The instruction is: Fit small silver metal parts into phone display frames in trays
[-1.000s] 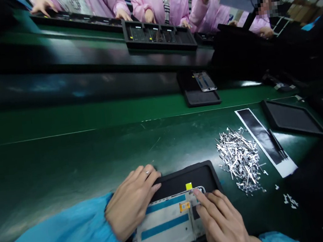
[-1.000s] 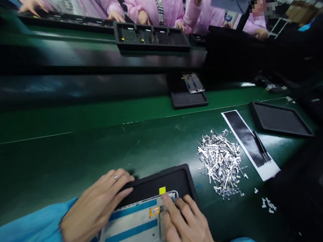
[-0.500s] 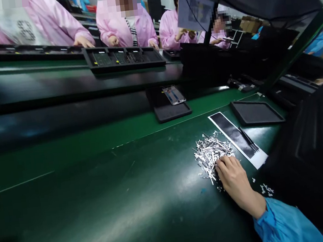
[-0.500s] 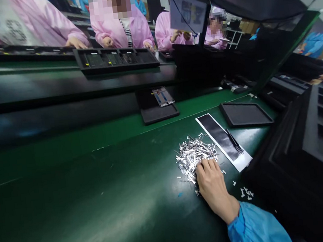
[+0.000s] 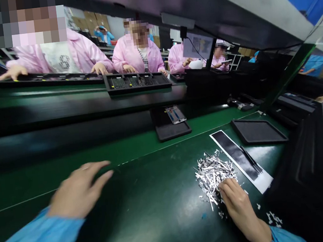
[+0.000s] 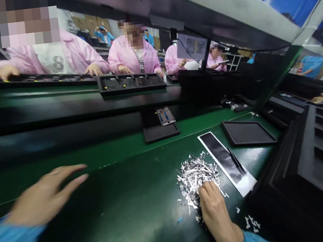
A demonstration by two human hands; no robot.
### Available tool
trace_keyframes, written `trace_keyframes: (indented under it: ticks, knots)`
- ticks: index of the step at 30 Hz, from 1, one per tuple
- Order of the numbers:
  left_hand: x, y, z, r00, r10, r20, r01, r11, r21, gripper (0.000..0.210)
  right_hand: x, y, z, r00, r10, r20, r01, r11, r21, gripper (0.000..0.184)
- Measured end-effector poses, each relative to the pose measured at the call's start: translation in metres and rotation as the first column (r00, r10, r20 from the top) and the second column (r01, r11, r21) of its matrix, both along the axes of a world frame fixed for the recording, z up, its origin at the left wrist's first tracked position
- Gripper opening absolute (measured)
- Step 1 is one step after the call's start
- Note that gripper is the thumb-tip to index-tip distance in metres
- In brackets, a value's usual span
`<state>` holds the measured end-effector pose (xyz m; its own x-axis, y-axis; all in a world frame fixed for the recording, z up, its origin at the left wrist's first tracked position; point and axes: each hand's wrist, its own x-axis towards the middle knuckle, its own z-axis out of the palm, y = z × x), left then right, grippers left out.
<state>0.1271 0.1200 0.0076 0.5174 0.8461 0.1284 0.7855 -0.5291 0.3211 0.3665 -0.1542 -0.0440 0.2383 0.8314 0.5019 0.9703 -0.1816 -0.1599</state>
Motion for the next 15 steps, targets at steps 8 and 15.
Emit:
trace_keyframes:
  ticks: [8, 15]
  knots:
    - [0.152, 0.016, -0.018, 0.998, -0.005, -0.066, -0.001, 0.996, -0.088, 0.038, 0.008, 0.002, -0.012, 0.991, 0.100, 0.088, -0.107, 0.992, 0.068, 0.022]
    - [0.153, 0.035, -0.027, 0.960, 0.276, -0.044, -0.279, 0.959, -0.059, 0.034, 0.009, 0.004, -0.020, 0.983, 0.091, 0.157, -0.108, 0.989, 0.101, 0.023]
